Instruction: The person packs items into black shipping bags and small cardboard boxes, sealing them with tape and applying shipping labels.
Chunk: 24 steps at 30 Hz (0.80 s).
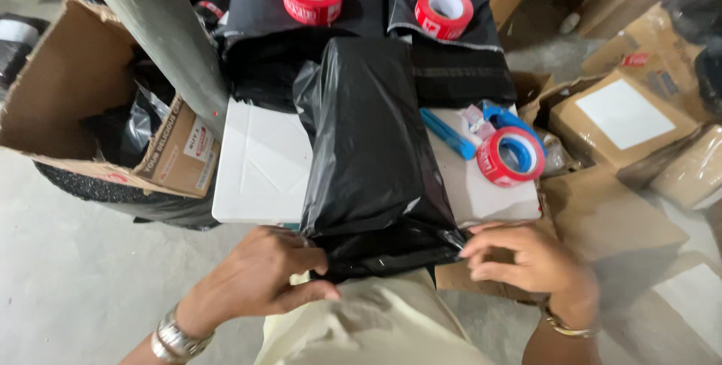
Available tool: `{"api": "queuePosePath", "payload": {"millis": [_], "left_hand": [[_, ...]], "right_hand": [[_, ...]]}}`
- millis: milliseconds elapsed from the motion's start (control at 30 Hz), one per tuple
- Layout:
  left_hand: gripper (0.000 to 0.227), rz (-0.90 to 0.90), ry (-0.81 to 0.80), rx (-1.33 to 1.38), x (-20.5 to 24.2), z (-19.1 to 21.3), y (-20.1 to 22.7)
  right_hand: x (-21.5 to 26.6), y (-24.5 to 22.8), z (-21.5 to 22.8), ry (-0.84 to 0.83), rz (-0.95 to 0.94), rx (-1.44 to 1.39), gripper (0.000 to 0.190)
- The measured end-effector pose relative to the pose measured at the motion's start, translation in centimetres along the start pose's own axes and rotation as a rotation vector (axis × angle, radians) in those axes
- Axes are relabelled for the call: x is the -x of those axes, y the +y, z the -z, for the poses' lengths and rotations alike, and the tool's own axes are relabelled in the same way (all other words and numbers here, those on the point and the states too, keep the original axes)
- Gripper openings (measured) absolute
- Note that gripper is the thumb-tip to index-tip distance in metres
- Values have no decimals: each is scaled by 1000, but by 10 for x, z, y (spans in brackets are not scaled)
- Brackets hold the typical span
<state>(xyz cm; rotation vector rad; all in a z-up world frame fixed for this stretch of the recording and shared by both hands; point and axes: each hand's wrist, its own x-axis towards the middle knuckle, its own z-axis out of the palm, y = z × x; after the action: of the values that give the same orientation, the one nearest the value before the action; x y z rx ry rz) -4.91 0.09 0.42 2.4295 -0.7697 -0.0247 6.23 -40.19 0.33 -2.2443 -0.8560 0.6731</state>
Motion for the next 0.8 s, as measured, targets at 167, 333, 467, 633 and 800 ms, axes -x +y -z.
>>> {"api": "queuePosePath", "payload": {"millis": [167, 333, 467, 633, 800], "left_hand": [[48, 159, 400, -166, 5, -14, 15], [60, 516, 418, -132, -3, -62, 3], [65, 650, 384, -22, 19, -75, -5], [72, 462, 570, 305, 23, -79, -6], [62, 734, 412, 576, 29, -76, 2]], "right_hand": [[-9, -23, -17, 597, 298, 62, 64], [-38, -29, -61, 670, 3, 219, 70], [-31, 11, -73, 762, -120, -288, 50], [-14, 31, -70, 511, -44, -322, 40], [-3, -5, -42, 416, -133, -311, 33]]}}
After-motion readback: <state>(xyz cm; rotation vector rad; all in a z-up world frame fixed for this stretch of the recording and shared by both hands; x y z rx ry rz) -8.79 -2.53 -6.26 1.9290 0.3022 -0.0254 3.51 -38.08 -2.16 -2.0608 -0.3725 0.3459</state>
